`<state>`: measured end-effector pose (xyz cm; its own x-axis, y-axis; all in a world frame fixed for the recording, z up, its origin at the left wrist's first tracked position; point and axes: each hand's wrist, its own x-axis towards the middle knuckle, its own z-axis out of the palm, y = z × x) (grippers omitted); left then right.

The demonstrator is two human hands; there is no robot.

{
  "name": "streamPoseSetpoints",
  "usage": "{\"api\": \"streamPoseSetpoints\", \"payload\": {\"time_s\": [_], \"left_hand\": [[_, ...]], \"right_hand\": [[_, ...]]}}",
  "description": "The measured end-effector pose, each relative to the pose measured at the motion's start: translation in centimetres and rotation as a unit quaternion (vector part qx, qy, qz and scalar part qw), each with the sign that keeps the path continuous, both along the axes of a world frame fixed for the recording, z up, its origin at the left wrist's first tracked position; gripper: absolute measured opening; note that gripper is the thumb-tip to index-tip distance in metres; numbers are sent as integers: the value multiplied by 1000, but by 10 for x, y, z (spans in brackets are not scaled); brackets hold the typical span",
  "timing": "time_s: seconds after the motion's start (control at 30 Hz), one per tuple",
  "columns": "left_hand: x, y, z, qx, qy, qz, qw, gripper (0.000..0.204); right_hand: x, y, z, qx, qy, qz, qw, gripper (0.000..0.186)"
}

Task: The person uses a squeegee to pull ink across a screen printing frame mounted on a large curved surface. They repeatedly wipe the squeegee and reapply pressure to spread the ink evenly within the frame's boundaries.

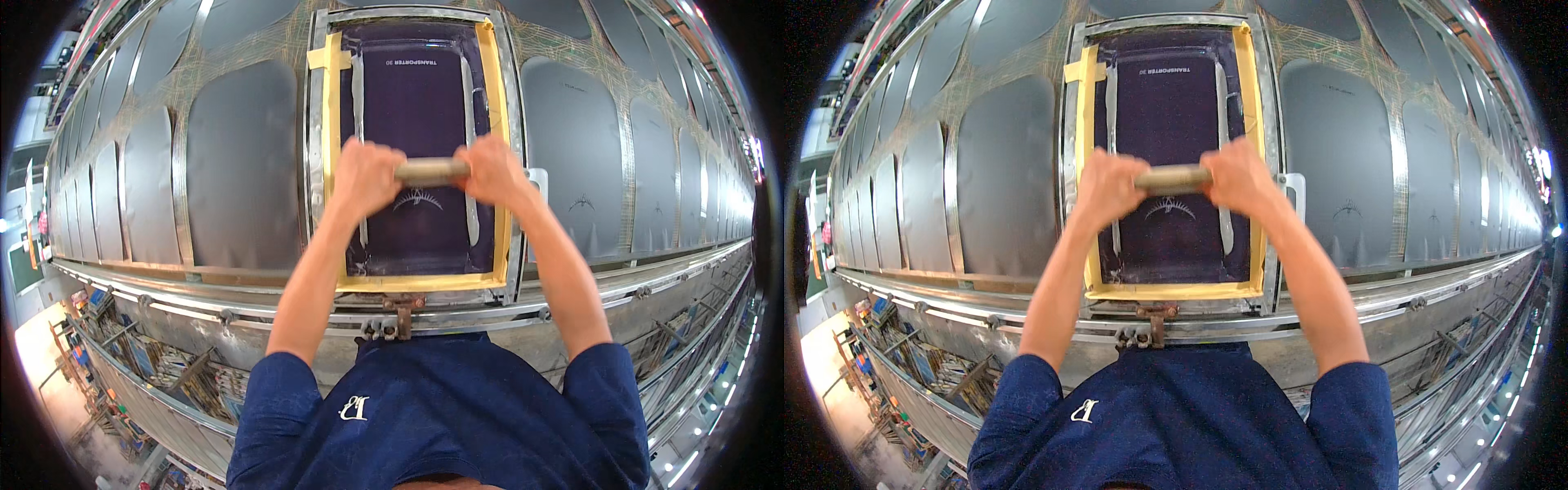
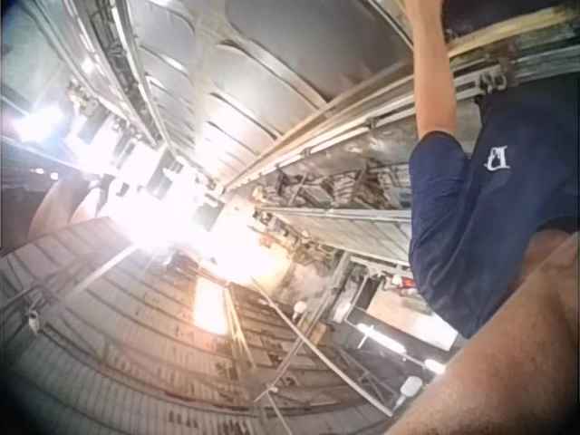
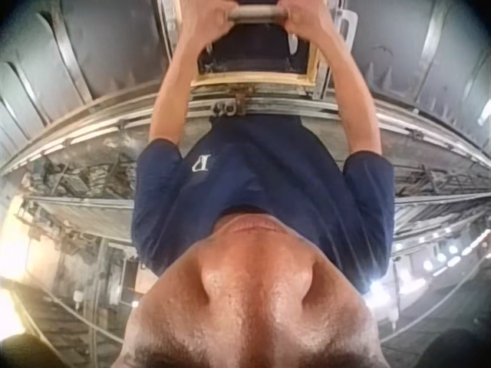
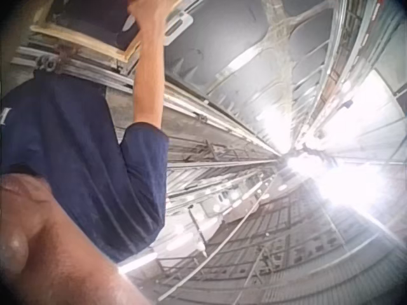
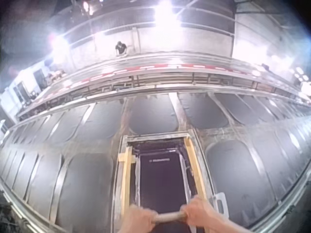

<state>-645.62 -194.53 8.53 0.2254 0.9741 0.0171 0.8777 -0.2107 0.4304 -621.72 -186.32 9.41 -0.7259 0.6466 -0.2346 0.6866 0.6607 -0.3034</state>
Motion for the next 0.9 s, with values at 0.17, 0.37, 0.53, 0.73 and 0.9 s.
{"api": "streamPoseSetpoints", "payload": {"time_s": [0.17, 0.37, 0.53, 0.73, 0.9], "left_hand": [[33, -112, 1, 9, -2, 6, 1000, 18], [1, -21, 17, -14, 65, -25, 997, 19], [-39, 155, 3, 26, 90, -14, 995, 17], [-70, 267, 7, 3, 123, 8, 992, 35], [-69, 269, 1, -29, 87, 33, 995, 37]], "right_hand": [[41, -110, -7, -1, 113, 4, 994, 21], [12, -25, 10, 12, 45, 19, 999, 21], [-31, 145, 3, 74, 35, -9, 997, 26], [-68, 264, -11, 11, 41, -35, 998, 32], [-69, 264, -12, -38, 46, -56, 997, 31]]}}
